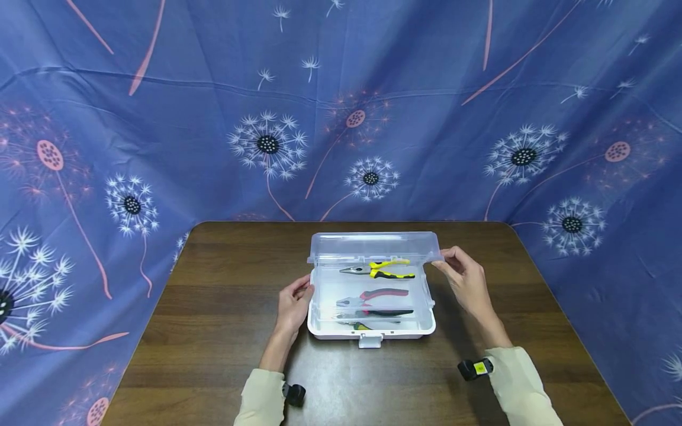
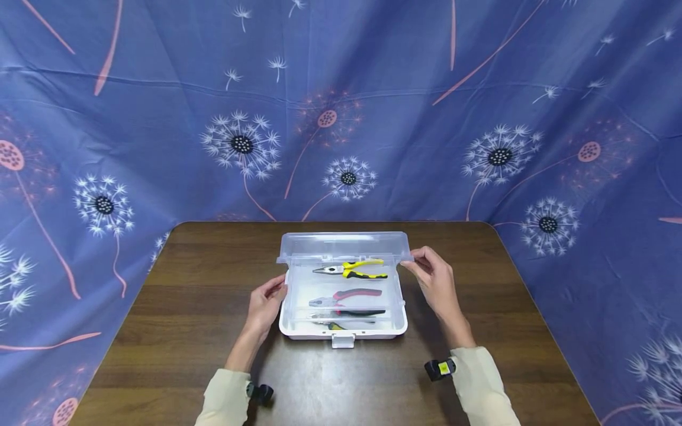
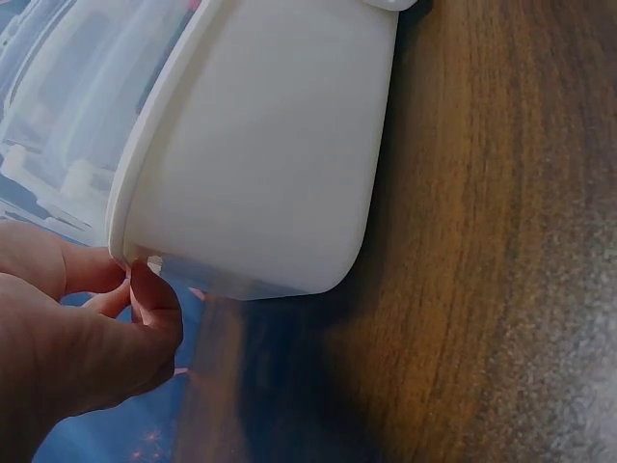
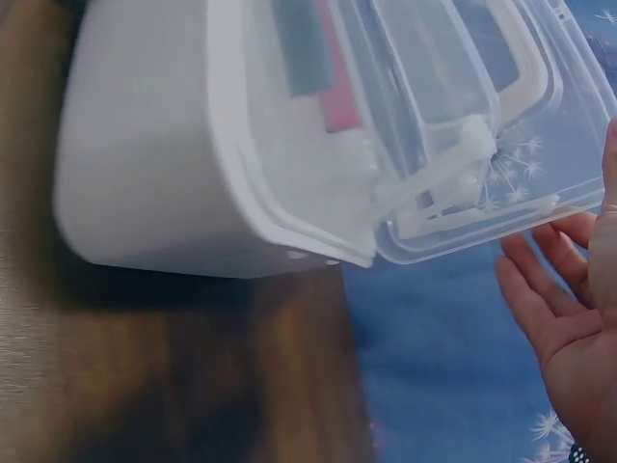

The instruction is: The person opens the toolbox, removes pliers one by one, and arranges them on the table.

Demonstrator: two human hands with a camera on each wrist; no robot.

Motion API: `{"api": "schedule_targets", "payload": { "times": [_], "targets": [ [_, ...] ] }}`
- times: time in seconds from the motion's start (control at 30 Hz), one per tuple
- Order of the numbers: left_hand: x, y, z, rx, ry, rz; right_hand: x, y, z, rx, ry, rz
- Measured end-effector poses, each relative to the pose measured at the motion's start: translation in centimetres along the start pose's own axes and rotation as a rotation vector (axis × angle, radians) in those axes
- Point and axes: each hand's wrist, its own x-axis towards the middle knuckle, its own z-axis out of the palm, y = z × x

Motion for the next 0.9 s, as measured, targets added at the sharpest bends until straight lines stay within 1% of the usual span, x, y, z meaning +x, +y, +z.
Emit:
{"api": "schedule_targets", "payload": {
  "times": [0.1,0.2,0.4,0.5,0.6,0.8,0.9],
  "targets": [
    [0.0,-0.1,0.0,0.008,0.010,0.001,1.2,0.3,0.0,-0.054,-0.007,0.033],
    [0.0,-0.2,-0.1,0.016,0.016,0.003,2.2,0.4,0.2,-0.055,-0.012,0.066],
    [-0.1,-0.2,-0.2,0.014,0.012,0.011,3.6,0.3,0.7,0.065,-0.052,0.093],
    [-0.1,-0.2,-0.3,0.009,0.011,0.012,4.1,0.4,1.0,0.108,-0.057,0.086],
    [0.0,-0.2,-0.3,0.003,0.008,0.014,4.4,1.1,1.2,0.109,-0.043,0.070],
    [0.0,-0.2,-0.3,0.002,0.008,0.035,4.7,3.0,1.7,-0.009,-0.030,-0.009],
    [-0.2,0.0,-0.2,-0.001,0.003,0.040,4.9,3.7,2.2,-0.034,-0.029,-0.039]
  ]
}}
